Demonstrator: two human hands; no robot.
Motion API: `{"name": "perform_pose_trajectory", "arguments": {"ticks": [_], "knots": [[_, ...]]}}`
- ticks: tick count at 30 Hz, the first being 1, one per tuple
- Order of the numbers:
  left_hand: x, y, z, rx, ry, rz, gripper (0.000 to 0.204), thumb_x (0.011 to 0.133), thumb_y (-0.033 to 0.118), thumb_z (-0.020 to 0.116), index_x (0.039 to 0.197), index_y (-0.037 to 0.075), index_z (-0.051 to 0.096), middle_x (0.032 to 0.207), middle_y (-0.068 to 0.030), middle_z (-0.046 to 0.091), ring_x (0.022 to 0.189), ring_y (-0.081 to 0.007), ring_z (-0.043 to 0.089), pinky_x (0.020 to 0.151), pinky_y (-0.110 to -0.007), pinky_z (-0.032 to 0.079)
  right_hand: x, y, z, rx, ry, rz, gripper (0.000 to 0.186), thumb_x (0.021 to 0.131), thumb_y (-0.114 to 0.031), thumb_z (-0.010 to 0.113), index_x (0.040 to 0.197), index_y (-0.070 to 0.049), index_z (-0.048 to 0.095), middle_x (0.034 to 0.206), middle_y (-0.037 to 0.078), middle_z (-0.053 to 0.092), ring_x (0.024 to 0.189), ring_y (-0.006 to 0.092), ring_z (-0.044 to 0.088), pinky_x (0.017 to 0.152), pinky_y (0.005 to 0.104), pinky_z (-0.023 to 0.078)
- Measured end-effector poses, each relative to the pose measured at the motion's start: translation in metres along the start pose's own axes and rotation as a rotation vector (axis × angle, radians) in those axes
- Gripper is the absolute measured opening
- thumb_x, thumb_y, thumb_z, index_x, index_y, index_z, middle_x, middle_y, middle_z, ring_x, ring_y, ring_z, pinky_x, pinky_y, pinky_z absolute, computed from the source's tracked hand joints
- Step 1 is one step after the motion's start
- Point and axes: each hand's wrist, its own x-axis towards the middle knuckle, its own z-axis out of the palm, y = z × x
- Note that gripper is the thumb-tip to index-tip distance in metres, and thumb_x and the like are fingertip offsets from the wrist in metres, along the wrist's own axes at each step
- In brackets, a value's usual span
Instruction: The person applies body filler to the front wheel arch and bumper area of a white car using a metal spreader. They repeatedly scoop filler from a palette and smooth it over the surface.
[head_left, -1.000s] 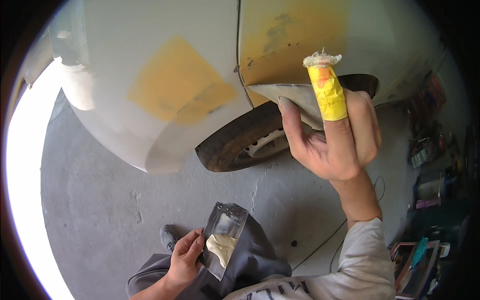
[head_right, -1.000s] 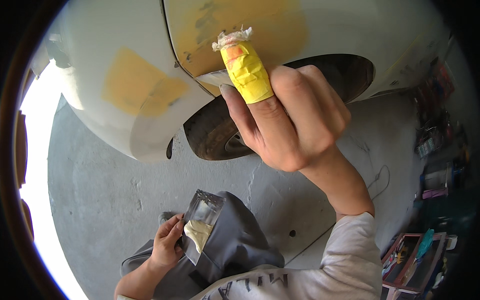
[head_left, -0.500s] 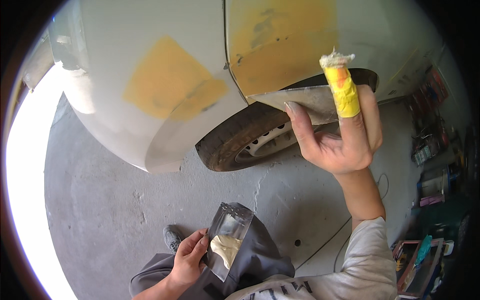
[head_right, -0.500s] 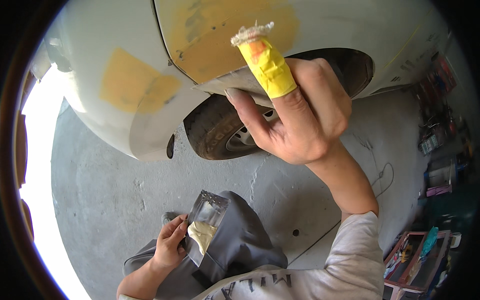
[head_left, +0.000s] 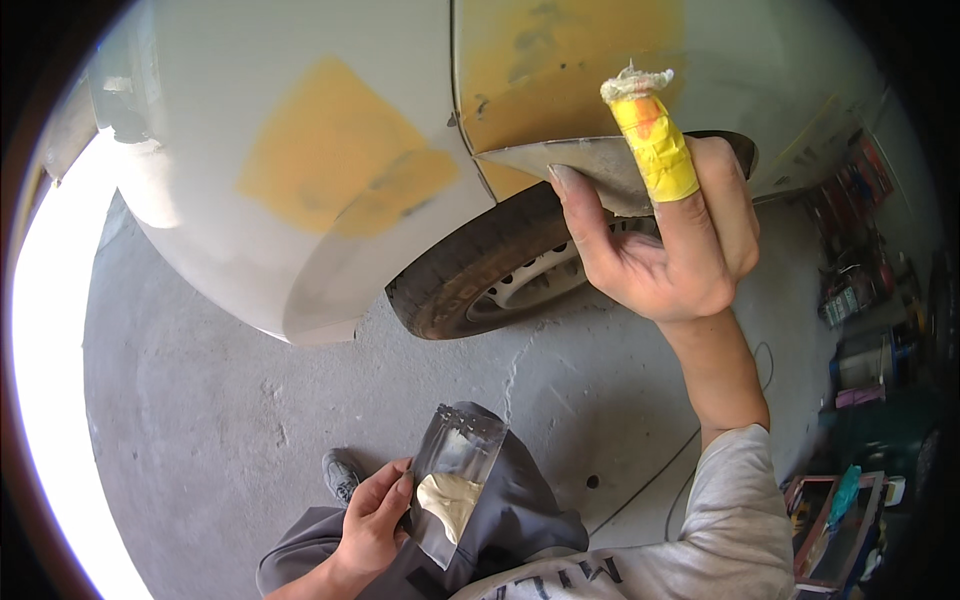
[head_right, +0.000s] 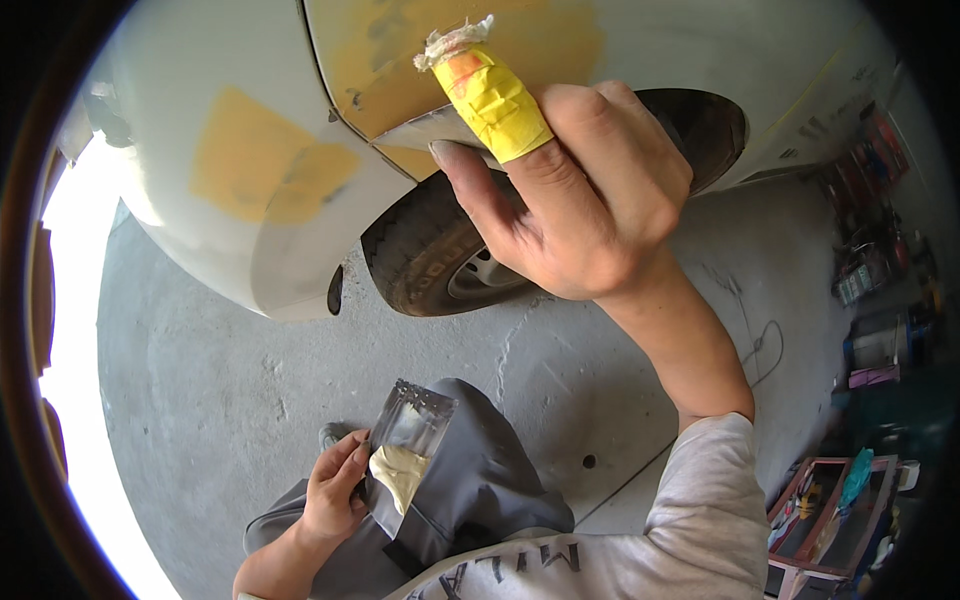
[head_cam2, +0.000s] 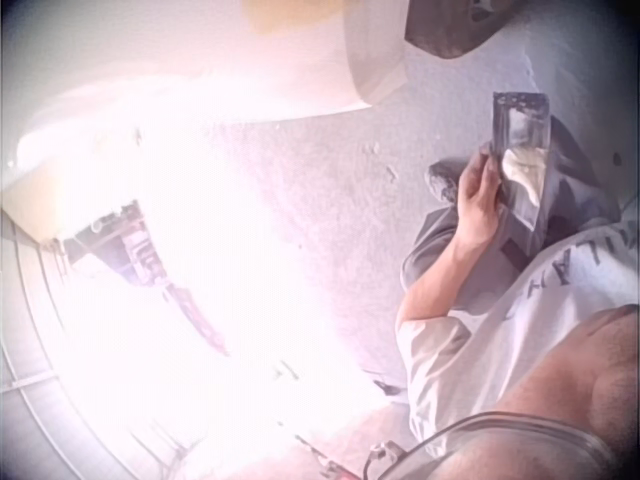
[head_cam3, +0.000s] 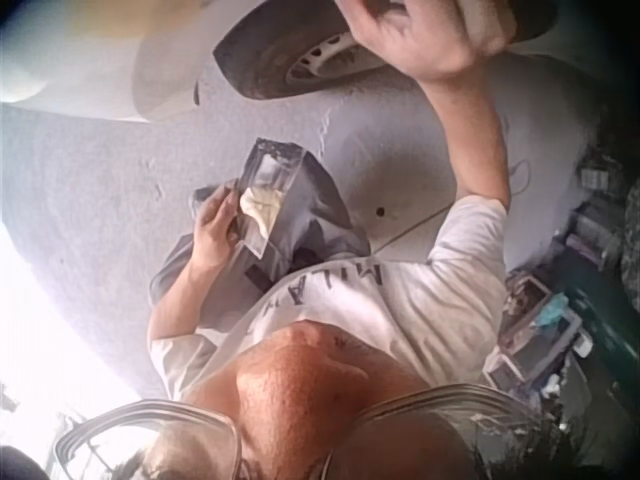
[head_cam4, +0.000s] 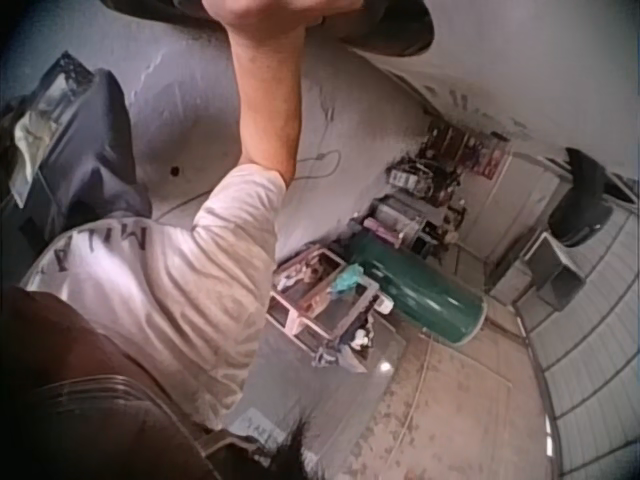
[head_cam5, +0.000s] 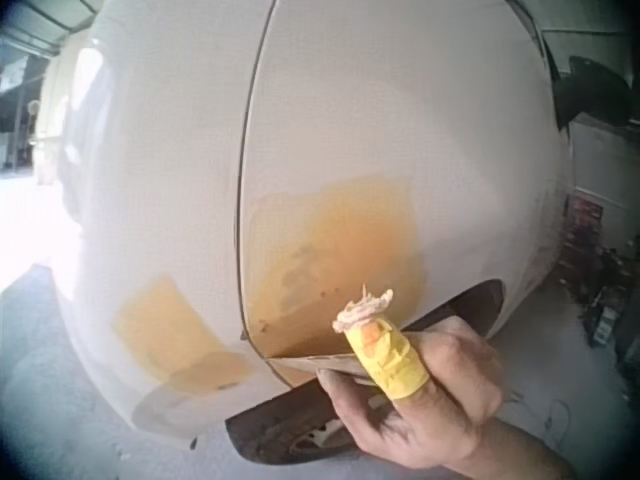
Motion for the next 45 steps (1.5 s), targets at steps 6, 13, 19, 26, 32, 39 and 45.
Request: {"name": "perform_pose_trajectory", "arguments": {"ticks": [6,13,19,26,32,39,45], "knots": [[-0.004,0.005,0.004,0.011,0.015,-0.002,0.032,0.114,0.022,0.047,0.134,0.001,0.061,0.093,0.0065,0.066,0.055,0.0024,0.036,0.047,-0.017,0.025,-0.005,-0.001,-0.005,0.01,-0.003,0.008,0.043,0.071,-0.012,0.091,0.111,0.001,0.079,0.082,0.007,0.062,0.06,0.02,0.055,0.051,0.0303,0.047],[-0.005,0.005,0.002,-0.026,0.007,0.003,0.032,0.114,0.021,0.048,0.134,-0.001,0.061,0.093,0.0054,0.067,0.054,0.0018,0.034,0.047,-0.018,0.024,-0.02,0.002,-0.007,0.02,-0.049,0.003,0.035,0.072,-0.012,0.091,0.102,0.0,0.077,0.085,0.007,0.065,0.06,0.0202,0.056,0.051,0.0297,0.046],[-0.004,0.007,0.003,-0.018,0.025,-0.017,0.032,0.114,0.02,0.049,0.136,-0.001,0.059,0.089,0.0063,0.065,0.053,0.0016,0.033,0.047,-0.018,0.023,-0.05,-0.022,-0.023,0.094,-0.311,0.126,0.029,0.07,-0.008,0.088,0.096,-0.006,0.075,0.086,0.003,0.064,0.066,0.0192,0.057,0.056,0.033,0.045],[-0.003,0.0,-0.006,0.122,0.002,0.028,0.037,0.115,0.023,0.048,0.143,-0.001,0.056,0.075,0.0109,0.054,0.052,0.0024,0.033,0.047,-0.018,0.025,-0.09,-0.124,-0.067,0.713,-0.179,0.959,0.031,0.079,0.003,0.082,0.109,0.002,0.075,0.095,0.012,0.069,0.079,0.0279,0.067,0.067,0.0371,0.055],[0.0,-0.008,-0.019,-0.149,-0.008,0.252,0.04,0.112,0.018,0.052,0.144,-0.004,0.053,0.114,-0.0129,0.074,0.096,-0.0187,0.074,0.083,-0.033,0.062,-0.1,-0.127,-0.082,0.972,-0.681,1.131,0.022,0.087,-0.001,0.081,0.108,-0.004,0.079,0.106,0.009,0.073,0.088,0.0245,0.073,0.077,0.0331,0.058],[0.0,-0.012,-0.022,-0.006,0.0,0.206,0.042,0.112,0.025,0.053,0.142,-0.003,0.054,0.098,-0.0048,0.07,0.068,-0.0072,0.059,0.063,-0.023,0.05,-0.105,-0.141,-0.085,1.173,-0.526,1.105,0.02,0.097,-0.004,0.073,0.116,-0.003,0.076,0.11,0.012,0.078,0.097,0.0241,0.077,0.085,0.0328,0.059],[0.014,-0.019,-0.028,-0.06,0.122,0.364,0.046,0.109,0.019,0.056,0.15,-0.002,0.05,0.118,-0.0115,0.071,0.092,-0.0181,0.072,0.084,-0.037,0.061,-0.111,-0.138,-0.079,0.737,-0.309,1.333,0.049,0.096,-0.011,0.076,0.138,0.005,0.058,0.117,0.022,0.073,0.106,0.0309,0.074,0.094,0.0373,0.057]]}}
